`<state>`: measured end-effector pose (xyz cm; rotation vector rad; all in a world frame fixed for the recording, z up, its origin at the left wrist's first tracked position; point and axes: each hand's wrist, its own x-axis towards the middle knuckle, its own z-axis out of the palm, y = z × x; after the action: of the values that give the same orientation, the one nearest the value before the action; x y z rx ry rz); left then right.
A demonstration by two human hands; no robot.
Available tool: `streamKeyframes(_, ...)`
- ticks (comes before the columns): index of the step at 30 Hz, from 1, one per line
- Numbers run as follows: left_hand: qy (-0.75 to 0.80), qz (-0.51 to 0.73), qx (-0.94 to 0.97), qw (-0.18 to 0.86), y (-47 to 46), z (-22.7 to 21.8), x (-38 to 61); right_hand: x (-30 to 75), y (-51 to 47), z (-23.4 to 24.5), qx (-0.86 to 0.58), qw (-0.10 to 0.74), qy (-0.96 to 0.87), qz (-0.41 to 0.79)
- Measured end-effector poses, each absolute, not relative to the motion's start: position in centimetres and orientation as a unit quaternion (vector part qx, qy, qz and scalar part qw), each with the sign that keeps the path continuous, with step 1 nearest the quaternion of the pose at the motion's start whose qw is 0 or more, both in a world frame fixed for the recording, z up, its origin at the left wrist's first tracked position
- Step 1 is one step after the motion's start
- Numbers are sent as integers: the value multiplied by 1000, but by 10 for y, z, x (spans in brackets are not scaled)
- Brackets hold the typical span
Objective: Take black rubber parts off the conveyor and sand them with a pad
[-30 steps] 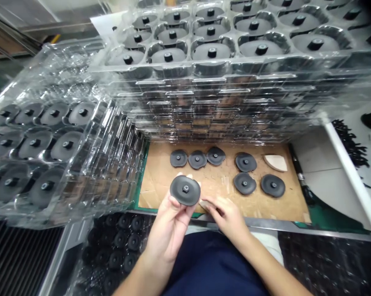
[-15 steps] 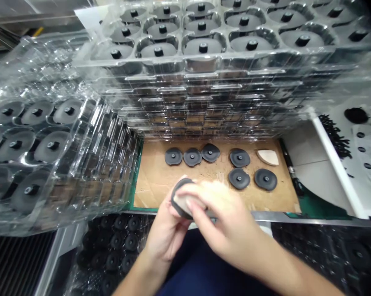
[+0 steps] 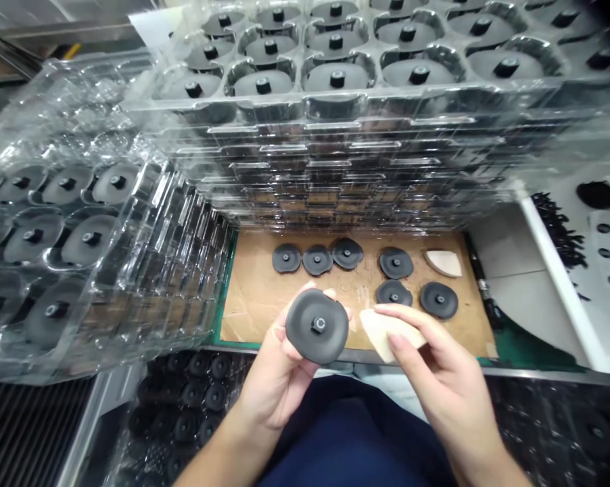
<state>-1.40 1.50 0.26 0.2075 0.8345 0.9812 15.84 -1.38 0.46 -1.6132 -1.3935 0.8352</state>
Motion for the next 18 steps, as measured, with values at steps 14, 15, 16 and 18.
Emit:
streamKeyframes(14,435,453,144,765,5,8,-5,128,0,51,-446,383,-744,318)
streamKeyframes(15,444,450,144,761,5,7,-5,127,2,49,-448,370,-745,327)
streamKeyframes(16,445,444,144,764,5,7,-3,127,4,48,-460,373,-742,314)
streamKeyframes(18,436,427,143,779,6,8,-1,126,8,45,-486,405,-734,247)
